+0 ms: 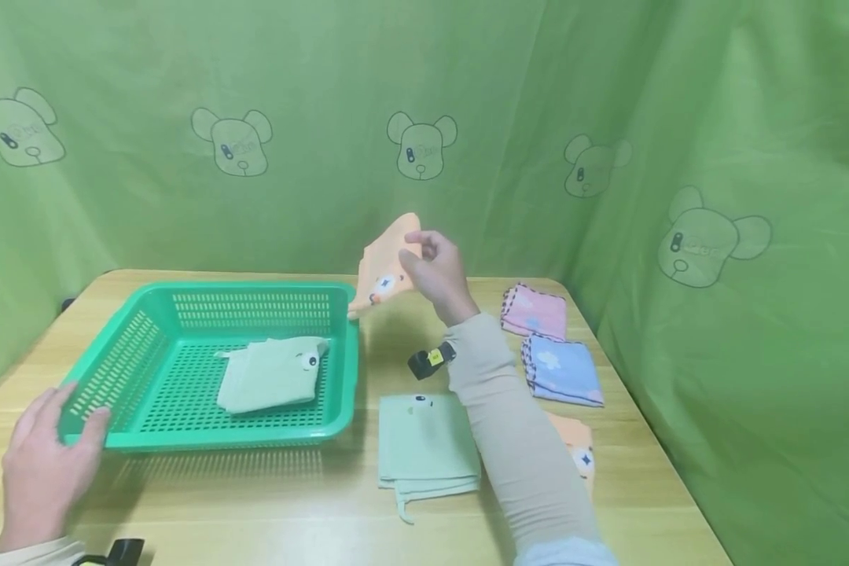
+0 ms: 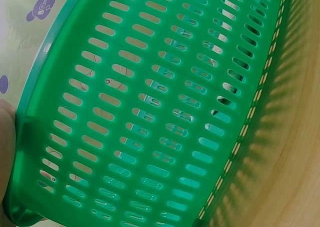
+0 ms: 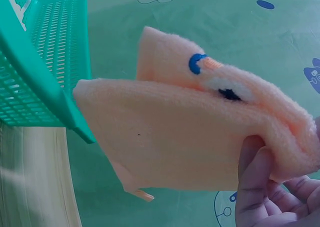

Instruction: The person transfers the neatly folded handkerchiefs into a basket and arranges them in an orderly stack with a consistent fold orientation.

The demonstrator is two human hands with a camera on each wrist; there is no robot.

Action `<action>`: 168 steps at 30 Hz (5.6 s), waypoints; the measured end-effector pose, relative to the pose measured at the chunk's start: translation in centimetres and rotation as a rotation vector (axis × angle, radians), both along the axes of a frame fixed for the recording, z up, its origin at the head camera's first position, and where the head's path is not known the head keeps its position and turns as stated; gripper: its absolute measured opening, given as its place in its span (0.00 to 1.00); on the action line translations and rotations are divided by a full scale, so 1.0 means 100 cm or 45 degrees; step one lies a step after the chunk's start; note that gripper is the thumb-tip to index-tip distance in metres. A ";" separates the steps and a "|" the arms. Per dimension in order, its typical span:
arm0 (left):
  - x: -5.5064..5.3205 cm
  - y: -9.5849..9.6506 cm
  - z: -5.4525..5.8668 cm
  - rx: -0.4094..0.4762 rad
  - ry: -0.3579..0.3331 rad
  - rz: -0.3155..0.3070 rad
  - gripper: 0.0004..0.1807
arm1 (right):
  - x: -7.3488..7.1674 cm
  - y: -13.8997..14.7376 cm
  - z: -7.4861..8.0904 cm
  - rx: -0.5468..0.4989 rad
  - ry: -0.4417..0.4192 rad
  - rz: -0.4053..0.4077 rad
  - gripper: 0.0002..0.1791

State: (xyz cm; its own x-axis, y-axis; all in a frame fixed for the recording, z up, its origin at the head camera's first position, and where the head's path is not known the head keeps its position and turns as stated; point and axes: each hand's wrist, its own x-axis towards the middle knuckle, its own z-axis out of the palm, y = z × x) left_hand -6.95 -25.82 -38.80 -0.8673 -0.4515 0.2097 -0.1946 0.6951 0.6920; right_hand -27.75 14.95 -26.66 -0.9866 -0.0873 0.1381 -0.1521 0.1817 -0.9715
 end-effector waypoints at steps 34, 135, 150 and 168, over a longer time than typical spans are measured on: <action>0.001 -0.001 0.001 0.020 -0.005 0.000 0.35 | 0.001 -0.034 -0.009 -0.145 -0.035 0.041 0.13; 0.002 0.001 0.000 0.023 -0.007 0.027 0.35 | 0.017 -0.123 -0.047 -0.232 -0.245 0.171 0.09; 0.001 0.002 0.000 0.025 0.001 0.022 0.35 | 0.019 -0.135 -0.061 -0.232 -0.279 0.115 0.07; 0.002 0.001 0.001 0.028 0.024 0.043 0.34 | 0.023 -0.152 -0.055 -0.082 -0.239 0.251 0.09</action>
